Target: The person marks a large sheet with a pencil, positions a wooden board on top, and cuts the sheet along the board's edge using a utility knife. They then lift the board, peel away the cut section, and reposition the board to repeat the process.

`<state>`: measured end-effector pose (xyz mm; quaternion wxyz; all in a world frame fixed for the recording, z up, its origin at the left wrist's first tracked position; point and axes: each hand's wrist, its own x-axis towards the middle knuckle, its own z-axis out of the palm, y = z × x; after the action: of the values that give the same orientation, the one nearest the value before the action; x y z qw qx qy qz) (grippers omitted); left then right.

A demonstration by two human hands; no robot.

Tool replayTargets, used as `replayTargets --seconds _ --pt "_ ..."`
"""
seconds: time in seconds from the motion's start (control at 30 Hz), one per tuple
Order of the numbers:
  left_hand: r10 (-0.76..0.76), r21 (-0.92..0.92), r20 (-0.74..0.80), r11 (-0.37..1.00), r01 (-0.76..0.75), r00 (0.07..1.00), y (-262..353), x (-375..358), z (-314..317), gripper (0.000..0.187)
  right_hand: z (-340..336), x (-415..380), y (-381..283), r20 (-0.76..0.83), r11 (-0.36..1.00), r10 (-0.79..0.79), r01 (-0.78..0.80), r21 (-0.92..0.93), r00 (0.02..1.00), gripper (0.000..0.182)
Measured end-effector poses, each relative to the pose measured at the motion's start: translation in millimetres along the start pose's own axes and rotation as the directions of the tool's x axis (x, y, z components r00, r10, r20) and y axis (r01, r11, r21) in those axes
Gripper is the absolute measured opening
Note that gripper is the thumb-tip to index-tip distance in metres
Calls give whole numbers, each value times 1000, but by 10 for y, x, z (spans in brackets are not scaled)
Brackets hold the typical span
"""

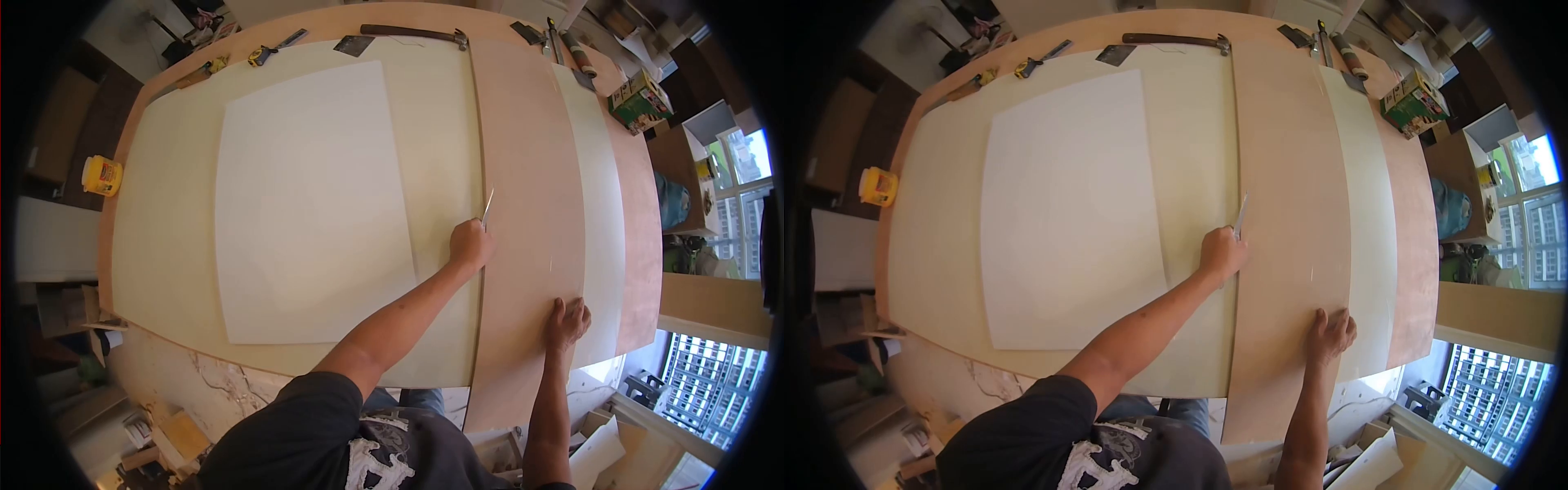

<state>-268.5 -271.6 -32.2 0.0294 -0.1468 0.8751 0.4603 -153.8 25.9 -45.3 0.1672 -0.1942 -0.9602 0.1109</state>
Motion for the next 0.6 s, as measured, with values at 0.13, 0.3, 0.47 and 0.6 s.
replayTargets --seconds 0.13,0.3,0.47,0.6 --pt "10 -22 -38 1000 -11 999 -38 -6 26 16 -4 25 -30 18 1000 -8 8 -3 1000 65" --pt "8 -17 -49 1000 -9 999 2 -25 3 15 -88 3 -128 35 1000 -8 9 -8 999 64" --pt "17 -27 -69 999 -19 997 -16 -73 -43 16 -111 17 -185 37 999 -4 6 -43 999 63" --pt "44 -15 -67 999 -45 997 -6 -110 -79 19 -122 14 -182 50 997 0 4 -76 999 63"
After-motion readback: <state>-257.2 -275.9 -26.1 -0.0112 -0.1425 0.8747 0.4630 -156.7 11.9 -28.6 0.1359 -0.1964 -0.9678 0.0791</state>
